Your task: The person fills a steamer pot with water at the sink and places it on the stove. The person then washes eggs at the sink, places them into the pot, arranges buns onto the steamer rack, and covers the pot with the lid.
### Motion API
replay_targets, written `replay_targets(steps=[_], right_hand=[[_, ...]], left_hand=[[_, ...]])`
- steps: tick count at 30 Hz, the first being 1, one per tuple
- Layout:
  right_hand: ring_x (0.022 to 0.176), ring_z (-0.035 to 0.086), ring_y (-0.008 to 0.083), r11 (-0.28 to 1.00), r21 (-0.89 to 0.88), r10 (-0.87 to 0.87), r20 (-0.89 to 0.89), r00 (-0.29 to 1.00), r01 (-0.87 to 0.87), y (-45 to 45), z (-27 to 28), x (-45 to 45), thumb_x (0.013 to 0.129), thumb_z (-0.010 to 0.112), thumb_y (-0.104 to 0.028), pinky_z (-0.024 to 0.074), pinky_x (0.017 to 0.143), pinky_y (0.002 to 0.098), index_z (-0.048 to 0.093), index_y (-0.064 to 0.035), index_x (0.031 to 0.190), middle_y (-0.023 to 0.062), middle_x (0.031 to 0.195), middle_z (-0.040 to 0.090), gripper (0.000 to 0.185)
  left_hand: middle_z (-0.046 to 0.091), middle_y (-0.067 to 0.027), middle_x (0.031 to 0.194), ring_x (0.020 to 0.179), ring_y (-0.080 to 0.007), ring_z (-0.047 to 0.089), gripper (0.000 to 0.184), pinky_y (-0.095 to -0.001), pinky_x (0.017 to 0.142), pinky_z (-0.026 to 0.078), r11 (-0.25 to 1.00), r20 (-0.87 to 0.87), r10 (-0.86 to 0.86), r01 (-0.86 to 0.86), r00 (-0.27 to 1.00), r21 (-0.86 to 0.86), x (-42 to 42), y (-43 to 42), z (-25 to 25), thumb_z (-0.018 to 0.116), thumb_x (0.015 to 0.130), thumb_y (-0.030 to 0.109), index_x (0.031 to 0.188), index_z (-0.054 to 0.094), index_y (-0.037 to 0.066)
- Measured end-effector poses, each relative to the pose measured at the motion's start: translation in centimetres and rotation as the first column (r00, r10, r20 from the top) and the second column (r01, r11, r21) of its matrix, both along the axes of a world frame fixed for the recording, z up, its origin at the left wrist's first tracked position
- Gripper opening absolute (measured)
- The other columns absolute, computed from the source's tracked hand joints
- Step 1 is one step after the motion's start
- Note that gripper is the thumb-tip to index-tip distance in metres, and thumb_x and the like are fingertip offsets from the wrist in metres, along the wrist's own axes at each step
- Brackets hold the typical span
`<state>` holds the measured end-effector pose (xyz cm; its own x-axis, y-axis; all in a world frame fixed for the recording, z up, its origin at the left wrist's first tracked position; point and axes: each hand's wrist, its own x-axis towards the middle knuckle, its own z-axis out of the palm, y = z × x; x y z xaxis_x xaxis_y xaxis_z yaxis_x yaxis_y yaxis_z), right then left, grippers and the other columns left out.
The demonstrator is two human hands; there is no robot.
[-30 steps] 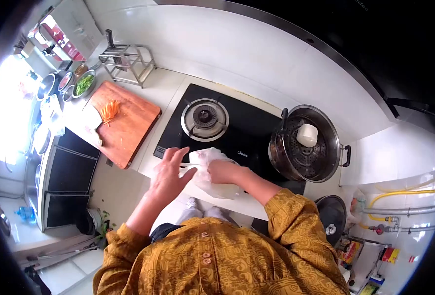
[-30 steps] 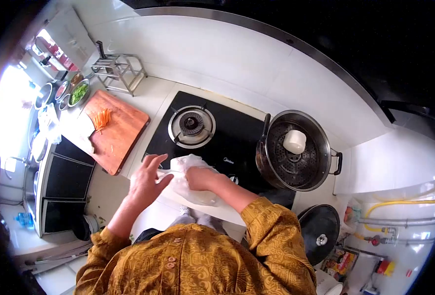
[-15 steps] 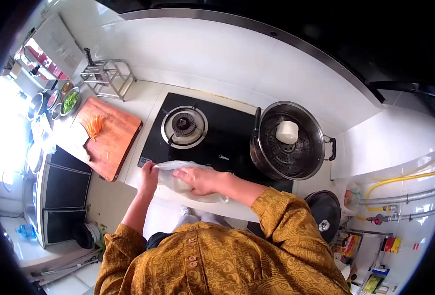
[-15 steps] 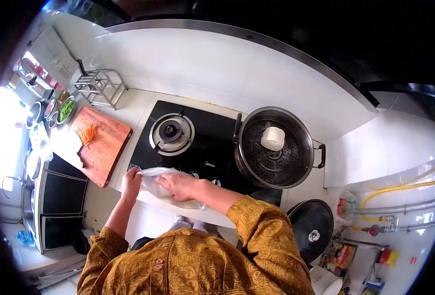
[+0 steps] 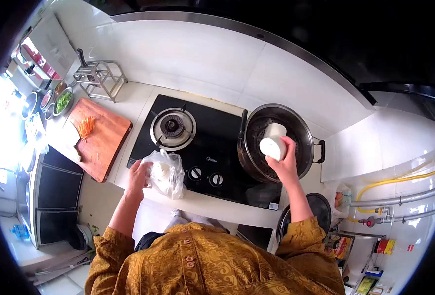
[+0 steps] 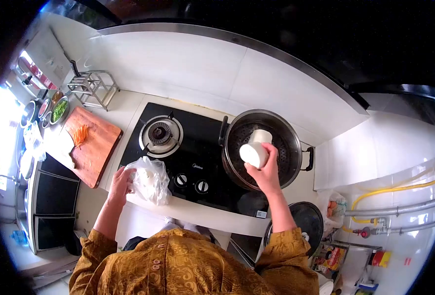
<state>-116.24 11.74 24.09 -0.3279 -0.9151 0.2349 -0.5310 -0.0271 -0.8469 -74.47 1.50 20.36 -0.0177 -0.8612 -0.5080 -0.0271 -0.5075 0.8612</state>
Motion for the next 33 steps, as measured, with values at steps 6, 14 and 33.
replay_targets(steps=[6,14,33], right_hand=[[0.109,0.048,0.0351,0.973,0.203,0.173,-0.346,0.922,-0.106,0.0,-1.0,-1.0,0.064,0.080,-0.006,0.0398,0.096,0.0402,0.037,-0.0054,0.118,0.0174,0.117,0.044,0.069],[0.114,0.048,0.0394,0.917,0.396,0.153,-0.457,0.876,0.047,1.6,-0.6,-2.6,0.066,0.075,-0.003,0.0413,0.096,0.0427,0.037,-0.0078,0.121,0.0196,0.121,0.048,0.067],[0.092,0.064,0.0353,0.620,0.526,0.731,-0.118,0.672,-0.583,-9.5,-10.2,28.3,0.077,0.066,-0.037,0.0496,0.081,0.0438,0.061,-0.0010,0.105,0.0229,0.096,0.065,0.046]], left_hand=[[0.056,0.0031,0.072,0.061,-0.0074,0.047,0.019,-0.0230,0.055,0.036,0.978,0.160,-0.111,0.136,0.981,-0.159,0.2,0.1,0.6,0.058,0.086,0.022,0.091,0.064,0.005],[0.058,0.0021,0.079,0.075,-0.0084,0.051,0.023,-0.0224,0.072,0.040,0.915,0.419,0.008,0.163,0.908,-0.369,1.6,0.3,-1.1,0.061,0.089,0.027,0.083,0.064,0.005],[0.057,-0.0005,0.093,0.083,-0.0081,0.053,0.018,-0.0236,0.070,0.046,0.998,-0.287,0.015,-0.031,0.958,-0.050,0.1,2.1,-1.7,0.051,0.096,0.016,0.110,0.052,0.005]])
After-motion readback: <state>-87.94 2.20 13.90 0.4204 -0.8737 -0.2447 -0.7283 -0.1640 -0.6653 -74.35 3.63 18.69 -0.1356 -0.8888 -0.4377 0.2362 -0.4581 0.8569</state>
